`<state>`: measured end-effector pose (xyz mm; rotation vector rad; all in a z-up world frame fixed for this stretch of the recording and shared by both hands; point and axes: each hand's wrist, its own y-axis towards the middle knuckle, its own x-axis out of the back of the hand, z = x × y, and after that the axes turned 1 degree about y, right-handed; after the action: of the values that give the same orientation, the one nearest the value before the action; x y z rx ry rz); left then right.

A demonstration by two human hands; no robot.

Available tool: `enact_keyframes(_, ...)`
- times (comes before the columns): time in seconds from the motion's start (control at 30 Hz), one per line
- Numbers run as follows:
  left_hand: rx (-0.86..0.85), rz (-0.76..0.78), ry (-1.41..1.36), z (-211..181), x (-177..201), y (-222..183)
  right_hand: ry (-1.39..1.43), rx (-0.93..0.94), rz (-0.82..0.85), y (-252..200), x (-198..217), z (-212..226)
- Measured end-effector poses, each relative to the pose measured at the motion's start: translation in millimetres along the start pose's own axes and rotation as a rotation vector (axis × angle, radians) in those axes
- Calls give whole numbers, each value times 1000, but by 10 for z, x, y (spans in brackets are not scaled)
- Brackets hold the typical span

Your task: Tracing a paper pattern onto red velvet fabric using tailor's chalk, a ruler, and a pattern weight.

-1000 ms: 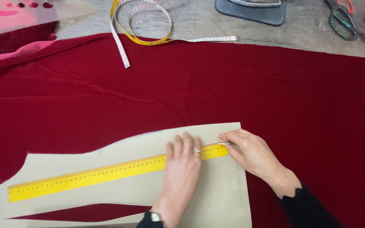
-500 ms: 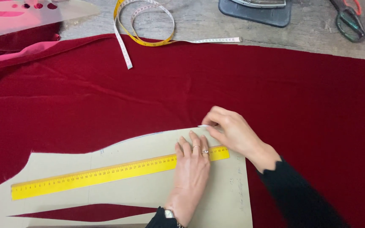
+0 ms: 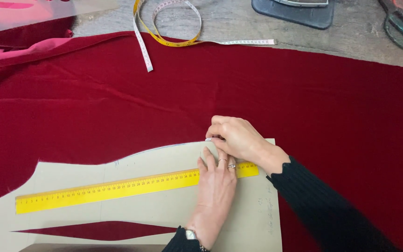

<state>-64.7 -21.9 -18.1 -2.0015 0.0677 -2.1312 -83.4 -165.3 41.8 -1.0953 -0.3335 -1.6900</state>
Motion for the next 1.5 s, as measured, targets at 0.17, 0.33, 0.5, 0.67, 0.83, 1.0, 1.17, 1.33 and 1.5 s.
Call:
enact_keyframes(0.17, -17, -17, -17, 9, -29, 15, -18, 14, 41, 38, 14, 43)
enact_keyframes(0.33, -10, -63, 5, 10, -4, 4, -91, -29, 94, -88, 199, -67)
enact_keyframes(0.5, -11, -80, 43, -2, 37, -4, -86, -78, 24, -266, 269, -252)
enact_keyframes(0.67, -64, 57, 103, 11, 127, 5, -13, -80, 2, -238, 214, -195)
enact_keyframes(0.83, -69, 42, 93, 2, 76, 12, -37, -36, 11, -179, 137, -200)
enact_keyframes(1.0, -59, 13, 74, -25, 16, 25, -53, -35, 49, -178, 182, -165)
enact_keyframes(1.17, -70, 15, 54, -20, 43, 41, -163, -116, 135, -295, 367, -265)
enact_keyframes(1.33, -97, 58, 98, -13, 121, 42, -104, -190, 82, -418, 390, -373)
enact_keyframes(1.5, -188, 190, 107, 18, 341, 96, -83, -189, 72, -378, 336, -340)
